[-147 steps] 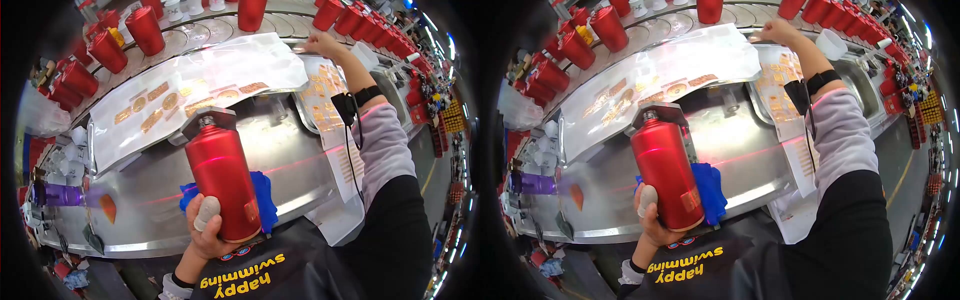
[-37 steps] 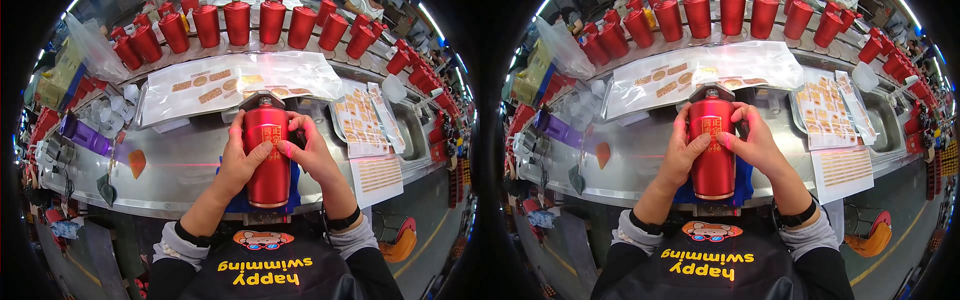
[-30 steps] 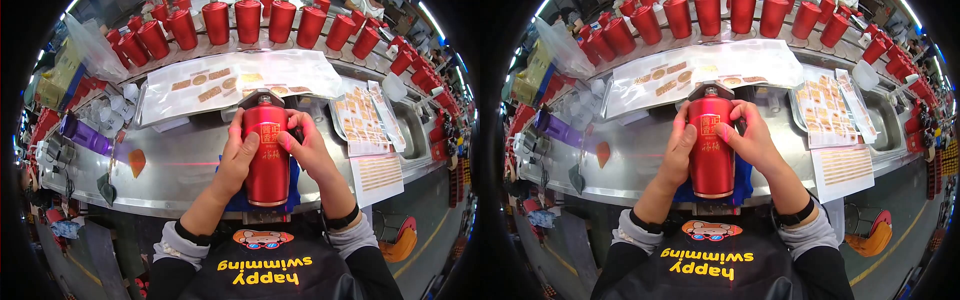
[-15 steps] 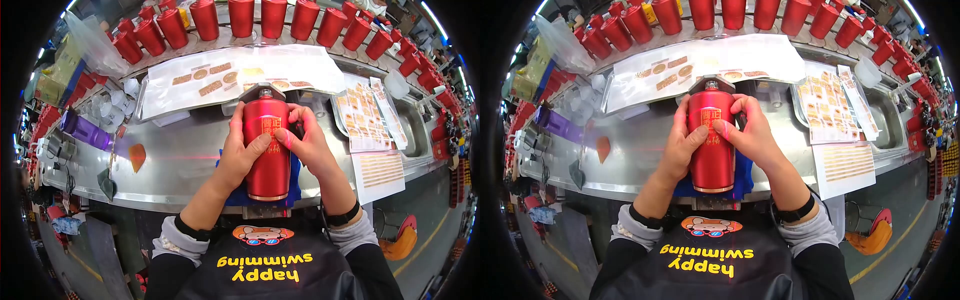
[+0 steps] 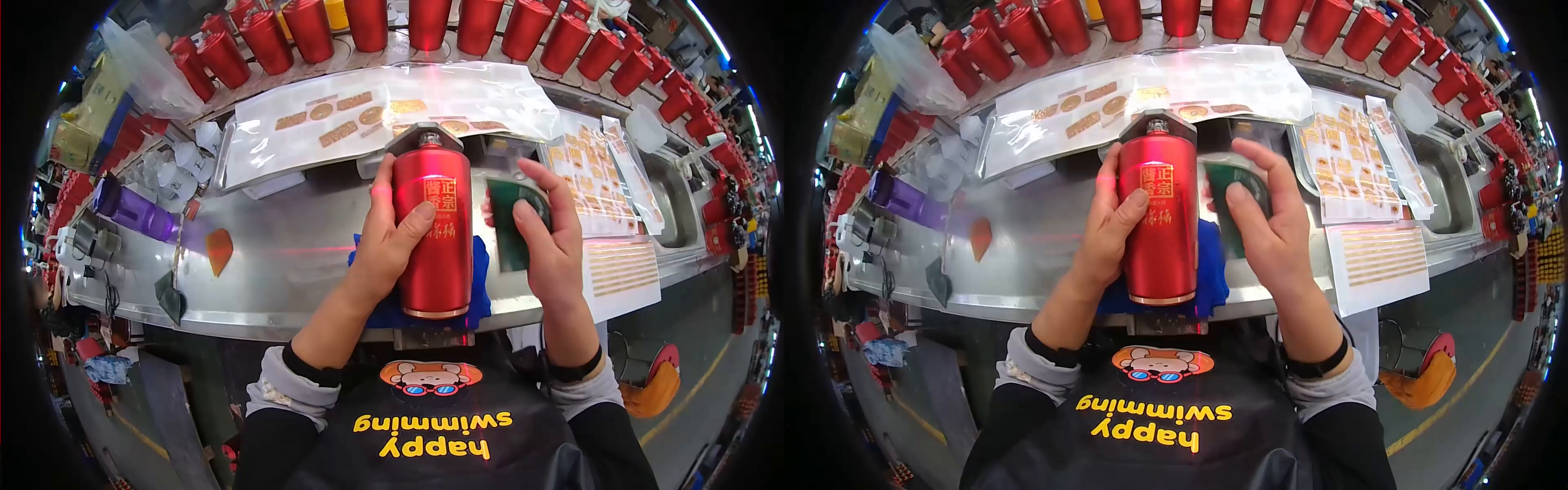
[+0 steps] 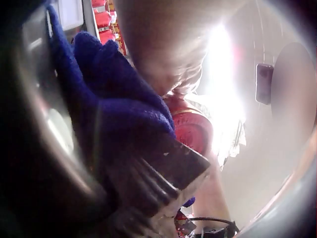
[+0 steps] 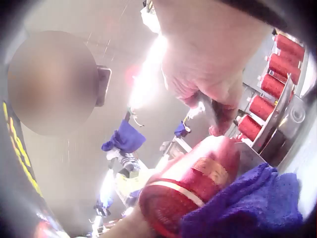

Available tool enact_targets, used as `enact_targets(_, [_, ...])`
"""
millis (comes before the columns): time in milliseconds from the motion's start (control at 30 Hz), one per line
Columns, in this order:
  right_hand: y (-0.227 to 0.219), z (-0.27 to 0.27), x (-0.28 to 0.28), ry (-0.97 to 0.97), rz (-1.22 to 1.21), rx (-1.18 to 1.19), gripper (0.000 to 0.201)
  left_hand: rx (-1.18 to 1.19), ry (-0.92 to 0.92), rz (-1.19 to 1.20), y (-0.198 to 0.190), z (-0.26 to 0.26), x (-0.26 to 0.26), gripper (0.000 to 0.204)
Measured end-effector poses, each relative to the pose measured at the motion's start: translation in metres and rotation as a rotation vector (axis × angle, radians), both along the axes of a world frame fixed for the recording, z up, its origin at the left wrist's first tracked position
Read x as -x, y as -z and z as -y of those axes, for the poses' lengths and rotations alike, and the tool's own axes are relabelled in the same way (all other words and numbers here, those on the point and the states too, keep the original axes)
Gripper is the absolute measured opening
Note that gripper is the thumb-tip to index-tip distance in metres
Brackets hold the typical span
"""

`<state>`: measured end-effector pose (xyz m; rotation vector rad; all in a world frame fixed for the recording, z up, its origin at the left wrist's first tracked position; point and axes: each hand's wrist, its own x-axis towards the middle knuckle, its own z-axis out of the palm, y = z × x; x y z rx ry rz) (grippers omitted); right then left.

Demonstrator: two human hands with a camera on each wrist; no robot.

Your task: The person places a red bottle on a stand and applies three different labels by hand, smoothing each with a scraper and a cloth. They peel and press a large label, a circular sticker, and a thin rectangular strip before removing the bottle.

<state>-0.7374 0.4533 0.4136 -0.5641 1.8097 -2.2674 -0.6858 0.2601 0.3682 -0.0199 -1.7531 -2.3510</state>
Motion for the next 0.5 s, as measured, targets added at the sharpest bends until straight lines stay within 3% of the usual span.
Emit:
enact_targets(133, [-0.008, -0.007, -0.038, -0.101, -0.007, -0.194, 0.036, -0.044, 0.007, -0.008, -0.002, -0.002, 0.000, 0.087])
enact_targets(500, [0.014, 0.008, -0.057, -0.058, 0.077, -0.116, 0.029, 0.025, -0.024, -0.048, 0.002, -0.001, 0.001, 0.089])
